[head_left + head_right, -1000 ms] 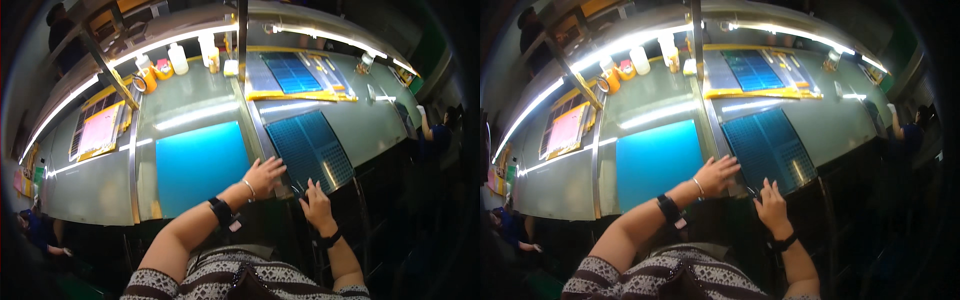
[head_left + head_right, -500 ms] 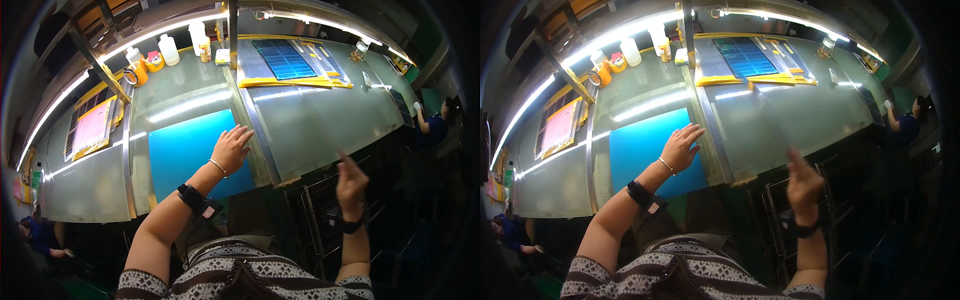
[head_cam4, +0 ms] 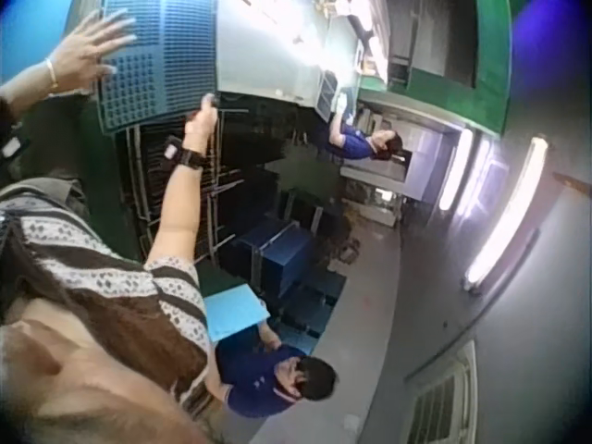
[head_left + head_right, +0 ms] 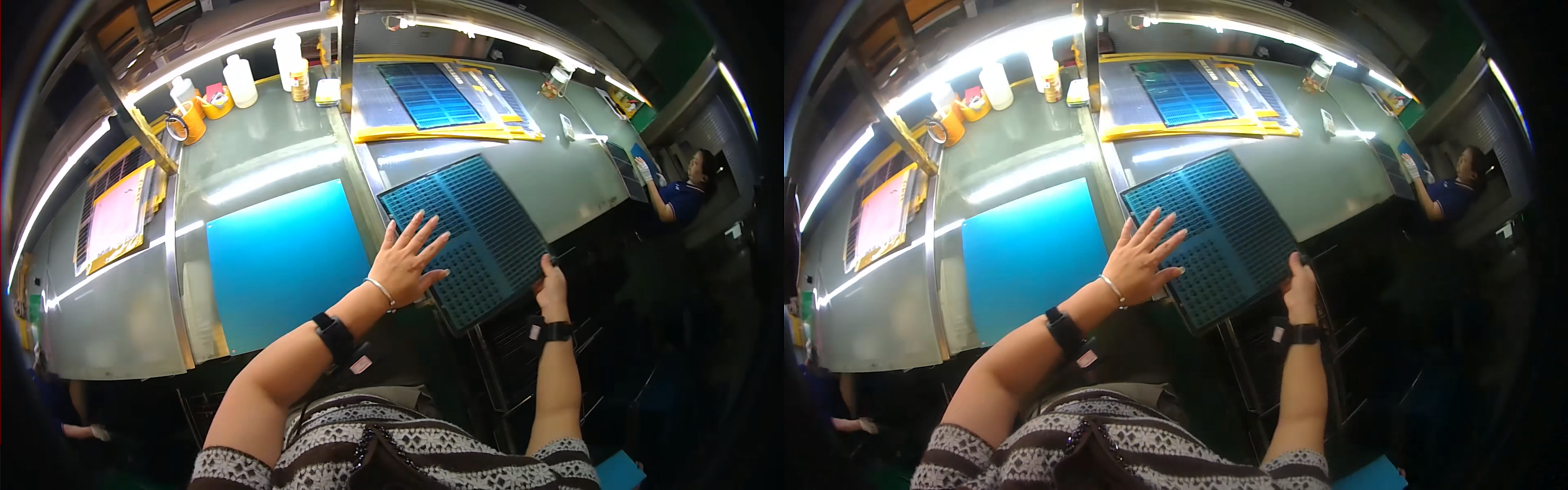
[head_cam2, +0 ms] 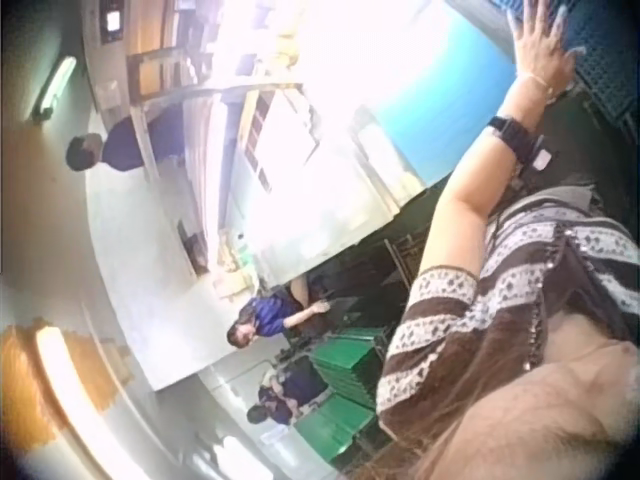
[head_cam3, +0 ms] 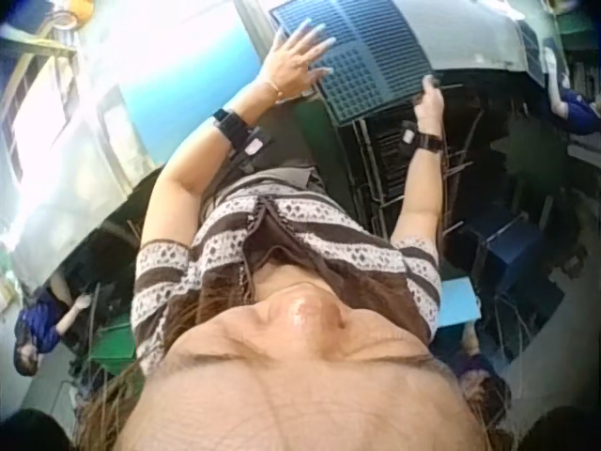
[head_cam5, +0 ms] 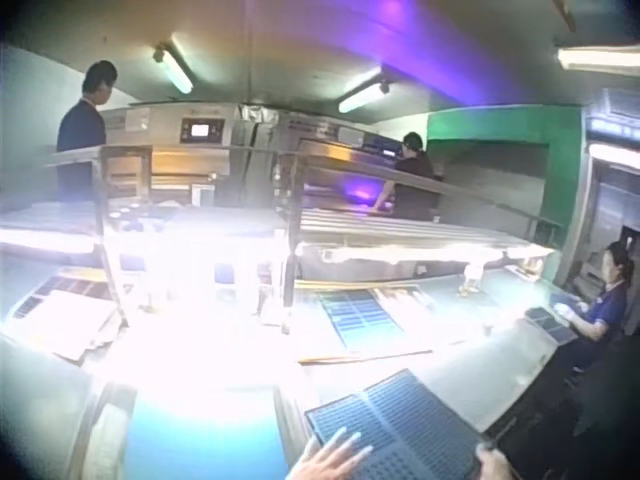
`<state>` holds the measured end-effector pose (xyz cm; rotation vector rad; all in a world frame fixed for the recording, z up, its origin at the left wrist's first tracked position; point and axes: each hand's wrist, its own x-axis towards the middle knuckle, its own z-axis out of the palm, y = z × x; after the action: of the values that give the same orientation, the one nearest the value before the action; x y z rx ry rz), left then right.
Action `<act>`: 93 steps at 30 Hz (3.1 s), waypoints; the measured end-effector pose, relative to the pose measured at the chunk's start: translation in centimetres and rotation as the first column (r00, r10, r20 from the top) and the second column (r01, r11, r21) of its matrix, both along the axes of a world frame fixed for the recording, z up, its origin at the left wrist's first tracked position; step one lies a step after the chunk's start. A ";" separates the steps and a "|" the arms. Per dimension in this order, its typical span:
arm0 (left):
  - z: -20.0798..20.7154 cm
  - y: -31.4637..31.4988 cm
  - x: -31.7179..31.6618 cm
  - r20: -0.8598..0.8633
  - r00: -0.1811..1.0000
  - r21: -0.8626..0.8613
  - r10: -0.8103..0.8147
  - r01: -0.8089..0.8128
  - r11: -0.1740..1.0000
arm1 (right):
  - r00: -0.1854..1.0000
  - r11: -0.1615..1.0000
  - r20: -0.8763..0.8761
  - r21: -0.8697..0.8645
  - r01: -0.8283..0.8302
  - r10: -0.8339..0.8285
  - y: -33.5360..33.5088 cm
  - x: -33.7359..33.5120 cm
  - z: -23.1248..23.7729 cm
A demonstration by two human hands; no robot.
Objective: The recorder inspects printed mesh sheets on an inspection table and places them into drying racks.
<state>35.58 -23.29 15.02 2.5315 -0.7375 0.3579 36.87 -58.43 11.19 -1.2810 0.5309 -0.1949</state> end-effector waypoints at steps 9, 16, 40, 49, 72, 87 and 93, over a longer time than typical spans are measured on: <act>-4.1 -0.2 0.8 -0.126 0.988 0.236 0.093 -0.062 0.970 | 0.764 -0.036 -0.103 -0.994 -0.104 0.637 15.0 -7.5 5.7; -3.7 -0.5 1.6 -0.156 0.987 0.216 0.034 0.000 0.976 | 0.726 -0.131 -0.234 -0.972 -0.196 0.646 14.5 -8.2 3.3; -2.7 -2.6 1.0 -0.046 0.994 0.237 -0.100 0.108 0.965 | 0.673 0.014 0.509 -0.803 0.596 0.537 10.6 -0.4 16.9; -5.2 1.3 4.3 -0.502 0.859 -0.105 -0.100 0.054 0.993 | 0.461 0.155 0.613 -0.692 0.705 0.641 13.0 -5.7 20.3; 1.4 20.9 -15.2 -0.710 0.691 -0.596 0.138 -0.693 0.406 | 0.860 0.846 0.024 -0.199 -0.495 0.509 26.7 -11.0 1.8; -2.8 22.1 -20.8 -0.801 0.561 -0.534 0.206 -0.827 0.175 | 0.823 0.333 -0.095 -0.884 -0.328 0.560 30.3 -10.2 1.2; -1.9 22.5 -20.2 -0.790 0.598 -0.558 0.133 -0.792 0.247 | 0.824 0.286 -0.109 -0.906 -0.313 0.556 30.8 -10.2 0.8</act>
<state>15.33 -0.78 13.09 1.4961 0.5427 0.0470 26.70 -27.61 11.99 -2.4145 -0.2656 -0.1530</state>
